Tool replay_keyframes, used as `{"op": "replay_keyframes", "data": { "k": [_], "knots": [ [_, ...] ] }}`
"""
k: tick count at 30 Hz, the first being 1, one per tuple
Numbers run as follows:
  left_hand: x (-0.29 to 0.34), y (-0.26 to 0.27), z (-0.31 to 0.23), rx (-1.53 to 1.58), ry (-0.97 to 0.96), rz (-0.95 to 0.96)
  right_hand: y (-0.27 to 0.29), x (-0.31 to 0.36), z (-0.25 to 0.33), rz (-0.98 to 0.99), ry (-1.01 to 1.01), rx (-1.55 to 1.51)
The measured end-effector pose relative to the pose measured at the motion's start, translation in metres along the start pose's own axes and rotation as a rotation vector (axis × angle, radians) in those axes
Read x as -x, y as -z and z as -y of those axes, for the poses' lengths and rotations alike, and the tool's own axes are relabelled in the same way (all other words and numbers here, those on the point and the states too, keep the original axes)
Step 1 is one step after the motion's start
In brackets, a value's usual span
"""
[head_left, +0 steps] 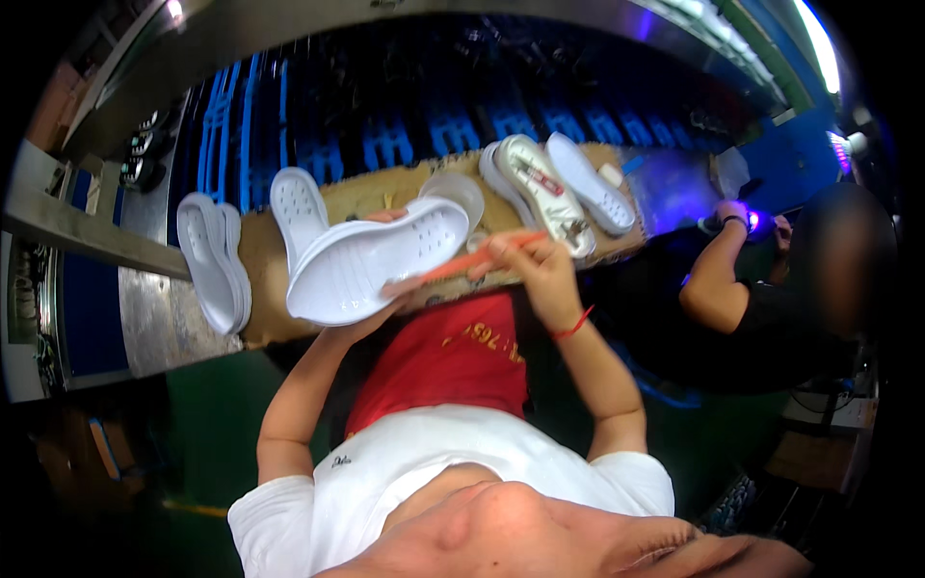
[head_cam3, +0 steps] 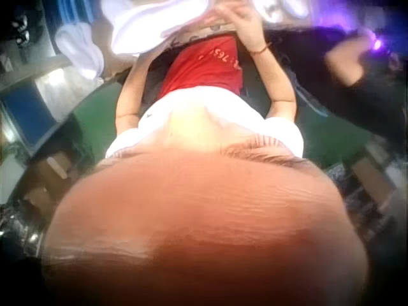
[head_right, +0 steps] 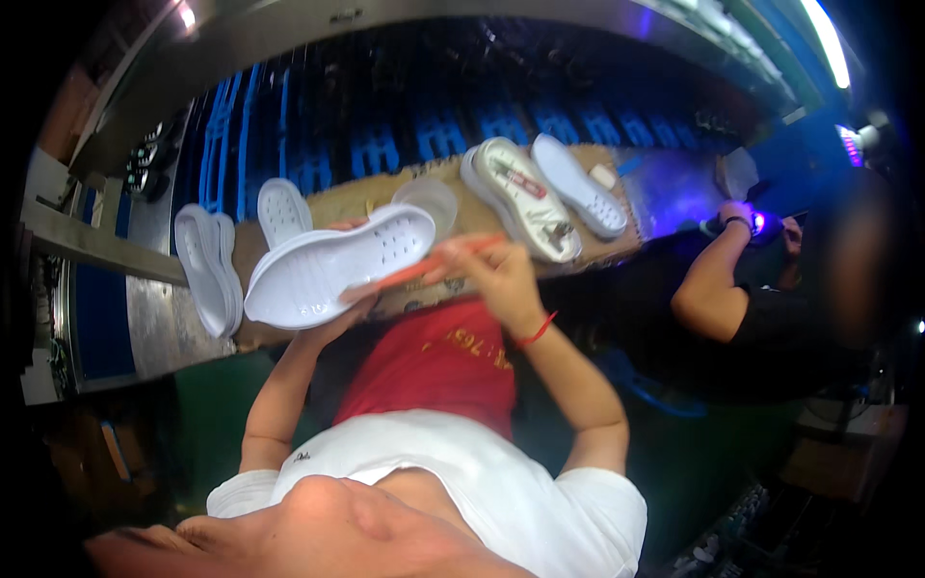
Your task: The person repeatedly picks up white shoe insoles, dips a brush into a small container of liquid, and applies the liquid to the insole surface. The person places each treated insole on a nearby stack and continues the process with the next insole.
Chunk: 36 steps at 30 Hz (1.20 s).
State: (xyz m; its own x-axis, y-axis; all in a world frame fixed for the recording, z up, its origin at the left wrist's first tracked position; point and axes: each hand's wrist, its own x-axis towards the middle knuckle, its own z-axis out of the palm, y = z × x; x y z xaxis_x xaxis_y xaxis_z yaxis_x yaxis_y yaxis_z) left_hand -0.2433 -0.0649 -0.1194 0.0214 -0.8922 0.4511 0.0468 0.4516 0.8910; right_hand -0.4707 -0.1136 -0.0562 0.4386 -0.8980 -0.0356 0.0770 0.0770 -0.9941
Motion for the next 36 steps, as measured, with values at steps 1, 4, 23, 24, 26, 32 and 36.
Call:
{"op": "replay_keyframes", "data": {
  "k": [1, 4, 23, 24, 26, 32, 36],
  "knots": [
    [-0.015, 0.005, -0.003, 0.018, -0.013, 0.112, -0.005, 0.005, 0.001, -0.052, 0.113, 0.004],
    [-0.077, 0.015, -0.015, -0.149, -0.340, 0.403, 0.002, 0.026, 0.011, -0.391, 0.388, -0.208],
    [-0.129, 0.170, -0.092, -1.694, -0.454, 0.967, 0.037, 0.041, -0.047, -0.419, 0.181, -0.148],
    [-0.102, 0.200, -0.083, -1.736, -0.442, 0.988, 0.039, 0.037, -0.050, -0.406, 0.171, -0.154],
    [-0.053, 0.246, -0.073, -1.738, -0.310, 1.000, 0.040, 0.032, -0.054, -0.393, 0.146, -0.172],
    [-0.014, 0.274, -0.062, -1.873, -0.424, 1.113, 0.037, 0.006, -0.055, -0.376, 0.105, -0.071],
    [-0.026, 0.273, -0.067, -1.886, -0.410, 1.193, 0.042, -0.020, -0.059, -0.384, 0.164, 0.115]
  ]
}}
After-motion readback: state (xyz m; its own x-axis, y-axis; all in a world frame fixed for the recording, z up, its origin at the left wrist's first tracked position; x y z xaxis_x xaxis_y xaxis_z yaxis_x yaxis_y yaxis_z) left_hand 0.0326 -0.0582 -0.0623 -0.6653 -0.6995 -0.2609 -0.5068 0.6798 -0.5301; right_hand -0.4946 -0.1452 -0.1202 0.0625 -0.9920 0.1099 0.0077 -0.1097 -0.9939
